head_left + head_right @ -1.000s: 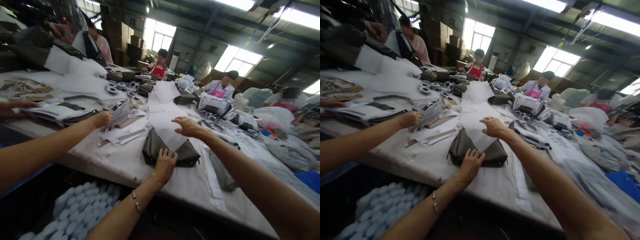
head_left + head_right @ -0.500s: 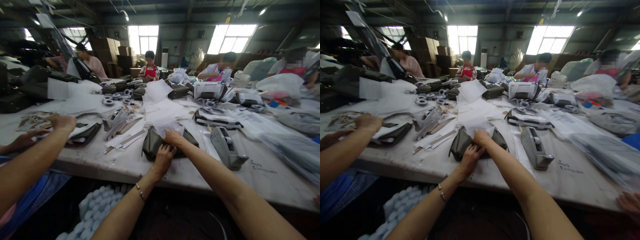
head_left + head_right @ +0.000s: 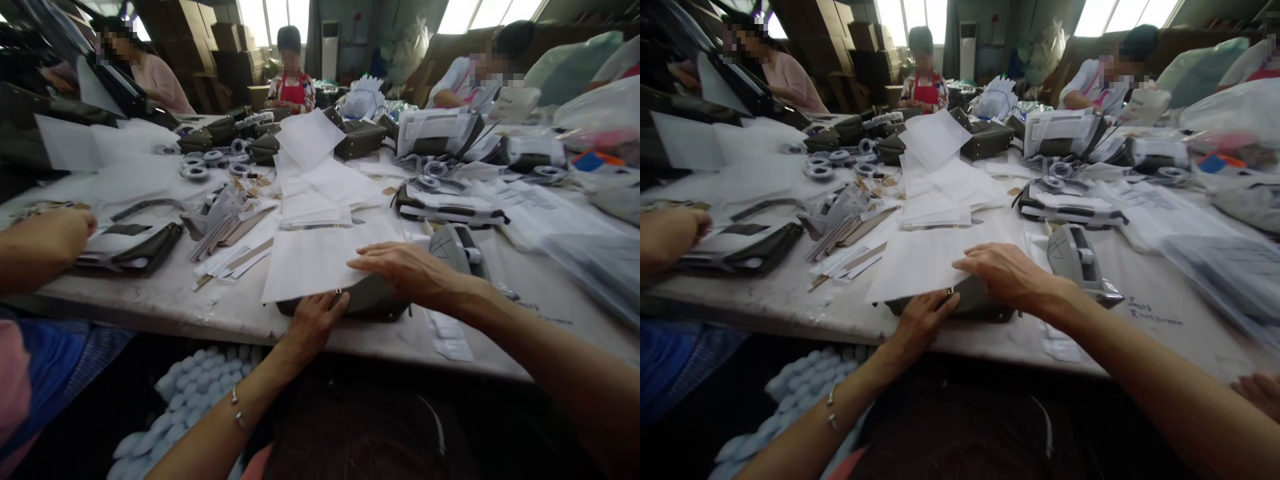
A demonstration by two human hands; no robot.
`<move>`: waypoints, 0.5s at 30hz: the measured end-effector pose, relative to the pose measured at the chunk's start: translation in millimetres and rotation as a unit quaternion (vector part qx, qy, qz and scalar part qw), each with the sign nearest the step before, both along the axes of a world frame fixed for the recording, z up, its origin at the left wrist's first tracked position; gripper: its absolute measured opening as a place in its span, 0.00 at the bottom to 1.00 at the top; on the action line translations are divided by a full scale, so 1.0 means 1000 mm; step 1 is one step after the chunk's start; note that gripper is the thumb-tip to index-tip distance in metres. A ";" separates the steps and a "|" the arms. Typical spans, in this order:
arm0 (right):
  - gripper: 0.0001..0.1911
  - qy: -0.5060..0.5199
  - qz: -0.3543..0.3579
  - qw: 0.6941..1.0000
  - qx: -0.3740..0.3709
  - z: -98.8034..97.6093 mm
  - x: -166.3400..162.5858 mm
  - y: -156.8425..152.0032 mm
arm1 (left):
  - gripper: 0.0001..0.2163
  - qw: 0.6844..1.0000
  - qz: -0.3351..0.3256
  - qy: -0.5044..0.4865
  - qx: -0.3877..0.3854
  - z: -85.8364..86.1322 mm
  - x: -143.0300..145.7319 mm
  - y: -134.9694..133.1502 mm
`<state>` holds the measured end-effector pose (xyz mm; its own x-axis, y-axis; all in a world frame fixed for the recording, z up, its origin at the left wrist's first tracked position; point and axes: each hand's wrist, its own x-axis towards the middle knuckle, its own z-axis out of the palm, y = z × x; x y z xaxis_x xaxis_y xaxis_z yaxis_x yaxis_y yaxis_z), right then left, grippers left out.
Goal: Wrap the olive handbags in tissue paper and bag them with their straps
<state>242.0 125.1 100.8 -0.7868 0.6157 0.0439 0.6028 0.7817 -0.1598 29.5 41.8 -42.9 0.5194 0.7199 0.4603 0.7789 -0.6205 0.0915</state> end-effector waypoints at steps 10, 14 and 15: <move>0.23 -0.009 -0.004 0.996 -0.088 -0.058 -0.002 -0.050 | 0.18 0.997 -0.040 -0.059 -0.015 -0.025 -0.004 0.005; 0.17 -0.051 -0.087 0.987 -0.125 -0.039 -0.026 -0.039 | 0.19 0.998 -0.023 -0.064 0.008 -0.030 -0.003 0.006; 0.17 -0.057 -0.121 0.984 -0.115 -0.037 -0.034 -0.036 | 0.19 0.998 -0.016 -0.061 0.015 -0.030 -0.002 0.007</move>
